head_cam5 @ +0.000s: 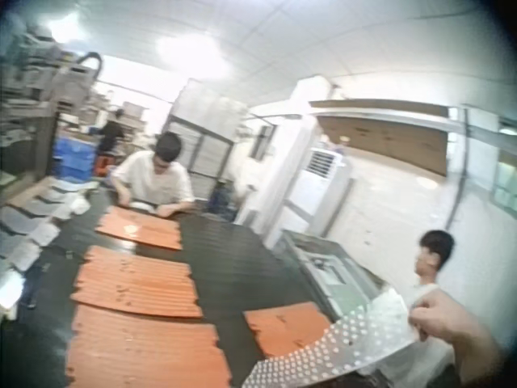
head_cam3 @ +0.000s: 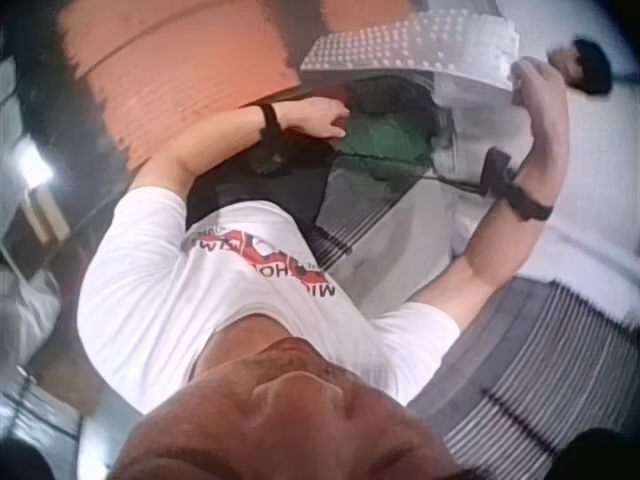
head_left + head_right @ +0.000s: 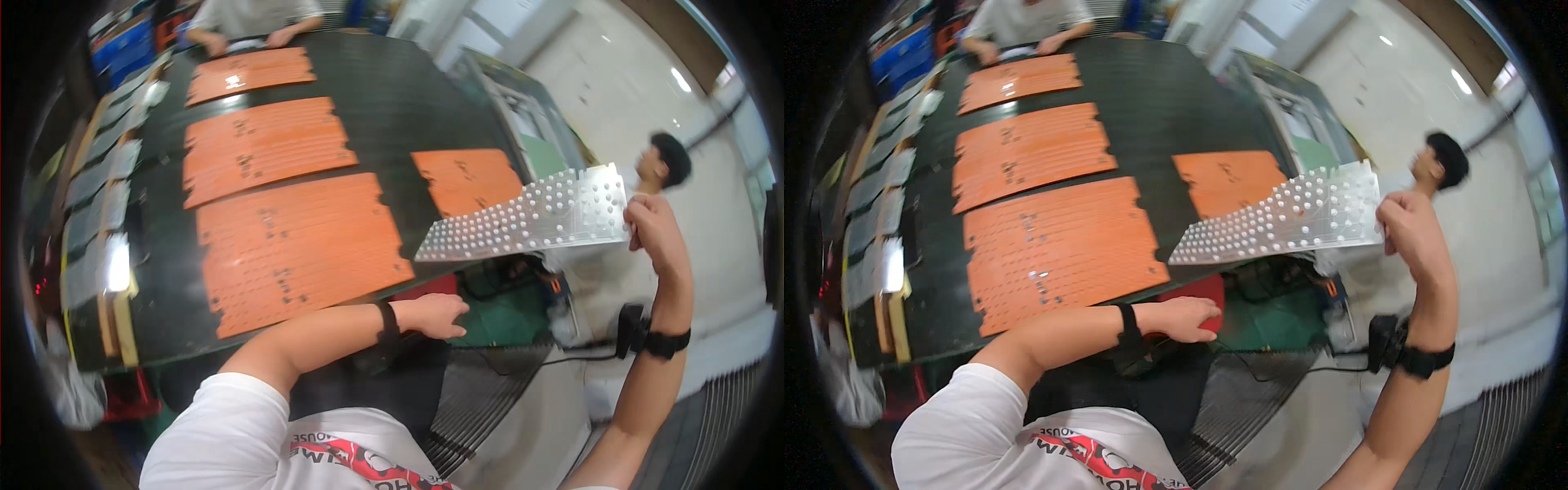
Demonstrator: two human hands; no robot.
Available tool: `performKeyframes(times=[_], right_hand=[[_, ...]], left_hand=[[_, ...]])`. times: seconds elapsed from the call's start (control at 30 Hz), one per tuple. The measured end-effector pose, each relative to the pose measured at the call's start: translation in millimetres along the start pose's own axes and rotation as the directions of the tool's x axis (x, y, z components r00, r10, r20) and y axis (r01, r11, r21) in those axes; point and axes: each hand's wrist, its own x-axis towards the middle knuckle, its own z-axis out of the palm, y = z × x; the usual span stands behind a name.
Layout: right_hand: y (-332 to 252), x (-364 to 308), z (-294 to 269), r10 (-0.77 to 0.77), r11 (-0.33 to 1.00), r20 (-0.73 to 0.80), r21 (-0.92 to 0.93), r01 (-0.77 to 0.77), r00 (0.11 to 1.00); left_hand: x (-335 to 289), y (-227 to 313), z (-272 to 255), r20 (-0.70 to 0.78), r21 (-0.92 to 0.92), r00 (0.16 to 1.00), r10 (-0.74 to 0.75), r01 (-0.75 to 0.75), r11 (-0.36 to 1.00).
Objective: Assembling keyboard membrane and circuitry components on a production line table.
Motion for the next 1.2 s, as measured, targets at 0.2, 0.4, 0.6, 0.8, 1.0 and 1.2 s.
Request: performKeyframes(times=[0.2, 0.4, 0.6, 0.8, 1.0, 1.2], right_hand=[[137, -184, -32, 0.429, 0.866, -0.296, 0.403, -0.295, 0.854], [228, -423, 32, 0.823, 0.569, -0.443, 0.649, -0.505, 0.356], [253, -625, 122, 0.972, 0.186, -0.223, 0.926, -0.330, -0.077], [233, -791, 204, 0.902, 0.072, -0.031, 0.994, 0.077, -0.430], [245, -886, 285, 0.744, -0.063, 0.096, 0.995, 0.073, -0.661], [309, -891, 264, 0.722, 0.002, 0.085, 0.992, 0.125, -0.686]], left_hand=[[107, 53, 74, -0.388, 0.212, 0.858, 0.336, -0.272, 0.939], [112, 117, 188, -0.193, 0.153, 0.731, 0.654, -0.636, 0.756], [88, 235, 245, 0.810, 0.131, 0.569, 0.145, -0.416, 0.900], [92, 230, 304, 0.607, -0.012, 0.385, 0.695, -0.870, 0.492], [98, 142, 228, 0.583, 0.057, 0.609, 0.538, -0.691, 0.721], [86, 53, 126, 0.439, 0.364, 0.842, 0.313, -0.485, 0.795]])
